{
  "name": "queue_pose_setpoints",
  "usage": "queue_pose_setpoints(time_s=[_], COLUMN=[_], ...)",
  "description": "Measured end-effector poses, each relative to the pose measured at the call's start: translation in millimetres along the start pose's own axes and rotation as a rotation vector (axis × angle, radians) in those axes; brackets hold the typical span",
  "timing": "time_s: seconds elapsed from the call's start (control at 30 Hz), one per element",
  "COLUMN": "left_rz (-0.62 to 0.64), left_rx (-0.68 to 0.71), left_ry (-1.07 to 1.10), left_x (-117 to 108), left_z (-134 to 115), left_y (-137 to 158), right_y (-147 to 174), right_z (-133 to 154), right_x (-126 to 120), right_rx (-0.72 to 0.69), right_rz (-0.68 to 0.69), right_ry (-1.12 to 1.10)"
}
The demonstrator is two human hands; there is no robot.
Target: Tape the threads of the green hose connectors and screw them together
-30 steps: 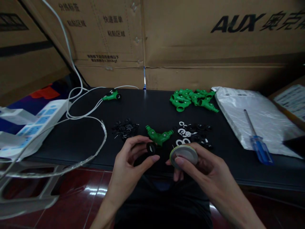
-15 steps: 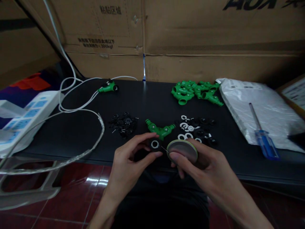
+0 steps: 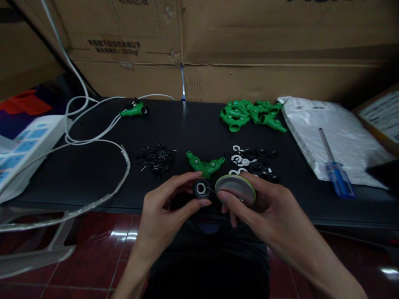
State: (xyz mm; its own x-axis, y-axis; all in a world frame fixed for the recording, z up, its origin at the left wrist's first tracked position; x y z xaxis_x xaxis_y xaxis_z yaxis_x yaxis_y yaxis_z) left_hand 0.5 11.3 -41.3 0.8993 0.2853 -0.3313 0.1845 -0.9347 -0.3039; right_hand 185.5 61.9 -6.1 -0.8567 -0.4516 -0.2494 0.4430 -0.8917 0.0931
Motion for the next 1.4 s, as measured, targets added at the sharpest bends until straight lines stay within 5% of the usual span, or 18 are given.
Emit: queue_pose_setpoints(time_s=[0.43,1.0,1.4], left_rz=[0.027,0.02,-0.004], left_rx=[0.056,0.097,0.105], left_ry=[-0.092,-0.104,-0.045], left_x=[1,-2,-2], left_z=[-3,-3,-2], left_y=[-2,0,-1], right_y=[0,0,-9], right_z=[9,24,18], right_x=[-3,-6,-3], right_rx=[-0.124,-0.207,-0.158], right_rz=[-0.044,0.076,0.121], right_ry=[0.23,0.35,0.213])
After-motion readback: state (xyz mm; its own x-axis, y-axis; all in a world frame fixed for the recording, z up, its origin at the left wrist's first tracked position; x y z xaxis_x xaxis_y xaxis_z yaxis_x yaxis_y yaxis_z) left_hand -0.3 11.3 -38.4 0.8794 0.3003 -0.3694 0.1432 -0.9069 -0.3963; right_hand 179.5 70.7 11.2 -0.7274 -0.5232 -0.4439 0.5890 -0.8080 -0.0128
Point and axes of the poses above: each hand's wrist, its own y-axis away from the middle knuckle, its own x-axis out of the palm, z = x × y, the point moved 4 cm from there along -y, towards the middle knuckle, and after that the axes turned 9 degrees about -y, right-handed, at the moved point
